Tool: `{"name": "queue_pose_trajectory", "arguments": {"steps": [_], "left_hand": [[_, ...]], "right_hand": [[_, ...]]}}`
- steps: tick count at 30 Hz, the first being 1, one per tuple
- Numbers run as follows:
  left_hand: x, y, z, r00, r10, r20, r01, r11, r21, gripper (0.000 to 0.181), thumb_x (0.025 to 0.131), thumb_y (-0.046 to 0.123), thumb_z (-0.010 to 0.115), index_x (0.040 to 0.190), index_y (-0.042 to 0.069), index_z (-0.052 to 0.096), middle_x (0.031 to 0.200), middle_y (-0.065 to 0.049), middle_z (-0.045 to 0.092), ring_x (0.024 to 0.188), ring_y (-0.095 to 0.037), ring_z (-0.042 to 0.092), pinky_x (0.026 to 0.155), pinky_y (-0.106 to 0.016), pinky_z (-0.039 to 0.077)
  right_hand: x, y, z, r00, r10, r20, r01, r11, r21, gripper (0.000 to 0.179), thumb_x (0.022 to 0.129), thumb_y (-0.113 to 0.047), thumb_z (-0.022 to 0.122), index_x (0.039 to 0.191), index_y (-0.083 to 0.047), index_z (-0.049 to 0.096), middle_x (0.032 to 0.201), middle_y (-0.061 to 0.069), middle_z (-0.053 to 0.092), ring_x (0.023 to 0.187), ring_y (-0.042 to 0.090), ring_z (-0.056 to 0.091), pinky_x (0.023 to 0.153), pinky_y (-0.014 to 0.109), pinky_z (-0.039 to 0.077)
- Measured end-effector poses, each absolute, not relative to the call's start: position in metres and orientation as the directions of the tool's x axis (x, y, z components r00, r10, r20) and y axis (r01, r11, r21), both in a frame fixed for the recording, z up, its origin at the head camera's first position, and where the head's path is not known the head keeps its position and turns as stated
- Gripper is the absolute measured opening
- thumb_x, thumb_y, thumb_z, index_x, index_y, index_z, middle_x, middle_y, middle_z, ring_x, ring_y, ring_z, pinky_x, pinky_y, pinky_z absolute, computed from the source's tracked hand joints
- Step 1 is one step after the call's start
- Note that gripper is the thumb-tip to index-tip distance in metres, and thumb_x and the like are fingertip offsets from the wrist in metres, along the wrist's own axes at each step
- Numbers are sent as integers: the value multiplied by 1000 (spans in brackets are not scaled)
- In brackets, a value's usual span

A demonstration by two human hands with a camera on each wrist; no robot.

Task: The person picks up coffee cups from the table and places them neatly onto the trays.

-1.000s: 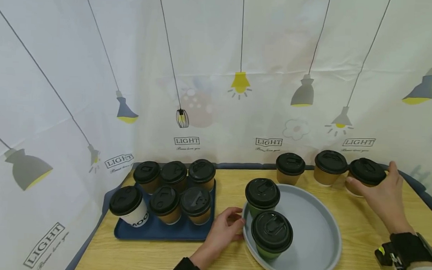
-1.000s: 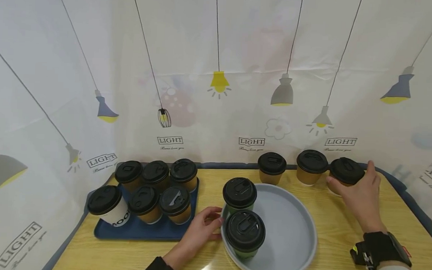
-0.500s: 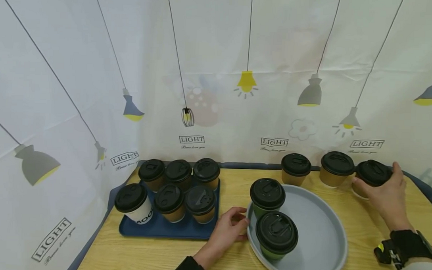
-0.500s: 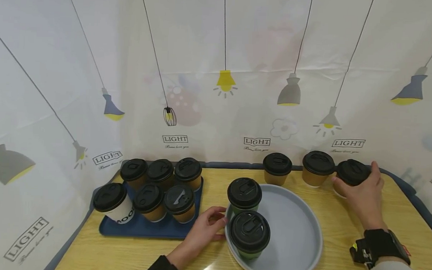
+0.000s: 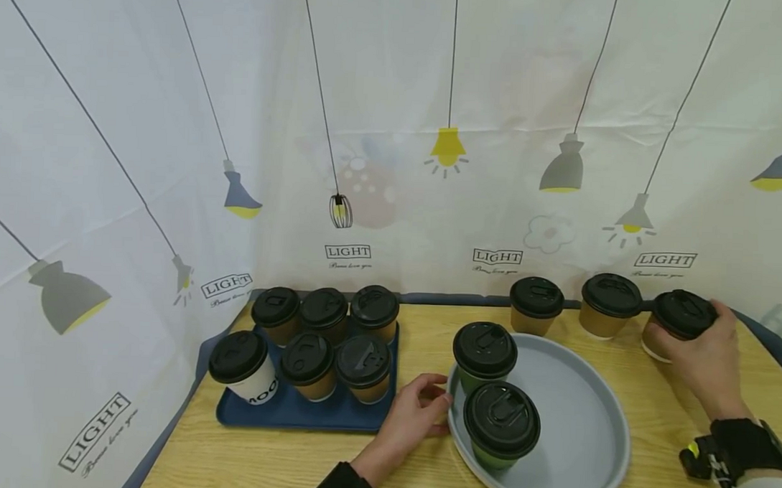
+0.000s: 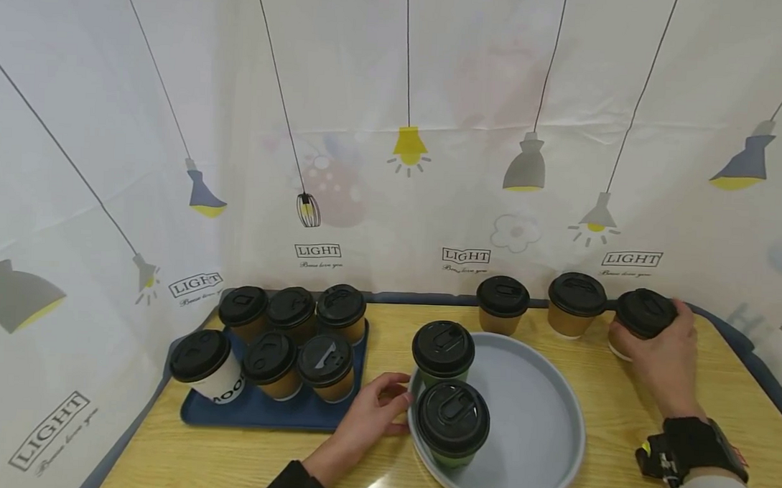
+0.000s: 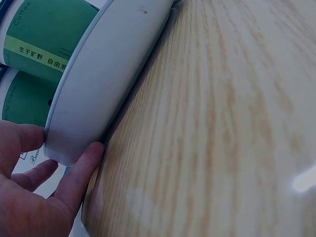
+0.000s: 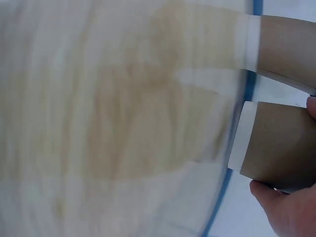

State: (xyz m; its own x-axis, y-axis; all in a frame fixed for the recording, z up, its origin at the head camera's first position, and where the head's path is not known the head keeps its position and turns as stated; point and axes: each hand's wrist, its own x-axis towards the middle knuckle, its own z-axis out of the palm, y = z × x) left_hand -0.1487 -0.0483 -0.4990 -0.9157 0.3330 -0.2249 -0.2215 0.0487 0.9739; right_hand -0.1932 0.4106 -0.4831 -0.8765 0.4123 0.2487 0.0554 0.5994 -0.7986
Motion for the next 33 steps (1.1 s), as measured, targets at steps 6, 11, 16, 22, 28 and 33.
{"name": "queue_pose_trajectory", "arguments": {"steps": [6,11,16,22,28,33], "left_hand": [[-148,-49,-500,-916,336,-219,-218,40,975,40,104,18,64,141,3,58,118,-12,59,99,-18,65,78,-37,63],[-149,-49,-500,-917,336,-215,-215,39,976,41,104,18,64,141,3,57,118,-12,58,99,-18,65,78,-36,63],[-149,-48,-500,-919,331,-213,-219,20,976,39,103,16,65,140,3,58,116,-13,58,98,-19,65,78,-38,63],[-148,-47,-500,-922,326,-210,-217,15,976,38,103,15,65,139,3,58,115,-13,58,97,-19,65,77,-38,63],[-147,-47,-500,-923,320,-212,-218,17,976,38,103,15,65,138,3,59,115,-13,57,97,-20,64,77,-38,63],[-146,-47,-500,-922,327,-206,-214,11,977,39,103,17,65,139,3,59,116,-13,57,98,-20,64,77,-39,64]], "right_hand": [[-180,407,-467,-868,420,266,50,607,-793,103,95,-28,72,163,1,0,155,45,17,133,67,31,107,76,28],[-165,398,-454,-861,424,283,40,609,-792,105,95,-28,74,164,-2,0,160,41,12,137,67,27,108,78,26],[-146,385,-441,-860,406,309,35,652,-758,105,93,-27,76,163,0,3,158,42,17,130,69,34,101,78,30],[-126,370,-433,-869,356,345,-16,676,-737,104,91,-23,80,163,0,8,157,39,18,126,67,37,102,75,29],[-108,354,-428,-891,286,354,-72,679,-730,105,87,-21,85,163,-7,14,158,32,25,127,62,40,113,42,33],[-95,341,-425,-921,238,308,-67,684,-727,111,87,-22,86,165,-6,9,157,39,25,126,66,39,104,64,33]]}}
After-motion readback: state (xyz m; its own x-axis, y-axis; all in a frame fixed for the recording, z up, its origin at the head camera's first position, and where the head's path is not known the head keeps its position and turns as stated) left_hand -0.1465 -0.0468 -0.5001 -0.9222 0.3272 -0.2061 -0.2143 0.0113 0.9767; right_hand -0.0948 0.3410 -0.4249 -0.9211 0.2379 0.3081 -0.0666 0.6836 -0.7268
